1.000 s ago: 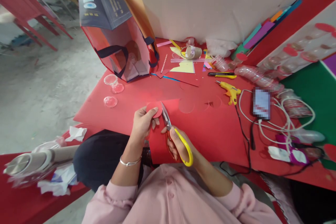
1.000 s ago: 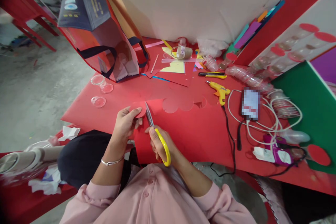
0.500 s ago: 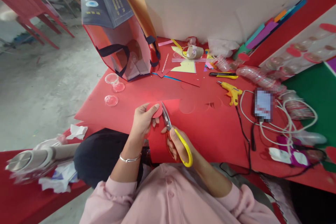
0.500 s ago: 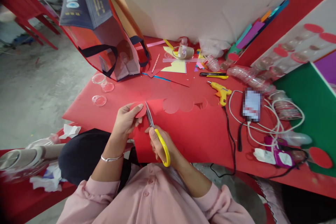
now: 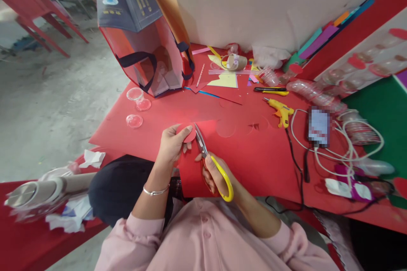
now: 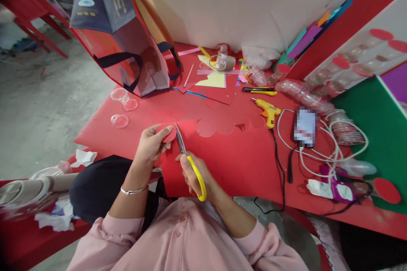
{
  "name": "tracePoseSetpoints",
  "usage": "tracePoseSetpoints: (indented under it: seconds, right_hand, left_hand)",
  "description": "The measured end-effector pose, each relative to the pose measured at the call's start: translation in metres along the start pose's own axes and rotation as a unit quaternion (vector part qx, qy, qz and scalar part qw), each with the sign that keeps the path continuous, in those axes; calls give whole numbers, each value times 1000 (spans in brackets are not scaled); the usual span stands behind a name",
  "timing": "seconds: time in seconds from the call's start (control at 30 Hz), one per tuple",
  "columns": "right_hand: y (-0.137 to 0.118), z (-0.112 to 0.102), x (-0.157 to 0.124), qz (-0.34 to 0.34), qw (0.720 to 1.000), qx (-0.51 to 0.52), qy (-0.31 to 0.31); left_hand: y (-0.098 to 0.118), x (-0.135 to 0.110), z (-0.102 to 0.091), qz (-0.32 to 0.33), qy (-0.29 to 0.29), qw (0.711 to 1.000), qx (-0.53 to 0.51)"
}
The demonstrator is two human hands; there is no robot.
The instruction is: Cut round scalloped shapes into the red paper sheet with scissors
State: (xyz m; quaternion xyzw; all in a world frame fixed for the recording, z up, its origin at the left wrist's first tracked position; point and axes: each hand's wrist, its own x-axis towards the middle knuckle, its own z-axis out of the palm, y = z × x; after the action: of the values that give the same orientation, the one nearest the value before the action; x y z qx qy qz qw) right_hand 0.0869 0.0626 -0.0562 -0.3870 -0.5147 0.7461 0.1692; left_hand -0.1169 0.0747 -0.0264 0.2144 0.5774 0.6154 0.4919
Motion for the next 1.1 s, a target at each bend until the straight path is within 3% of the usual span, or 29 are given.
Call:
tracePoseSetpoints:
  seconds: [0.9, 1.1]
  right_hand:
    - [-2, -4, -2, 8, 1000, -14, -12]
    - [-13, -4, -2, 12, 1000, -13, -18]
  left_hand:
    - [6, 2, -6, -20, -22, 1000, 6]
    - [2, 3, -9, -9, -21, 1000, 9]
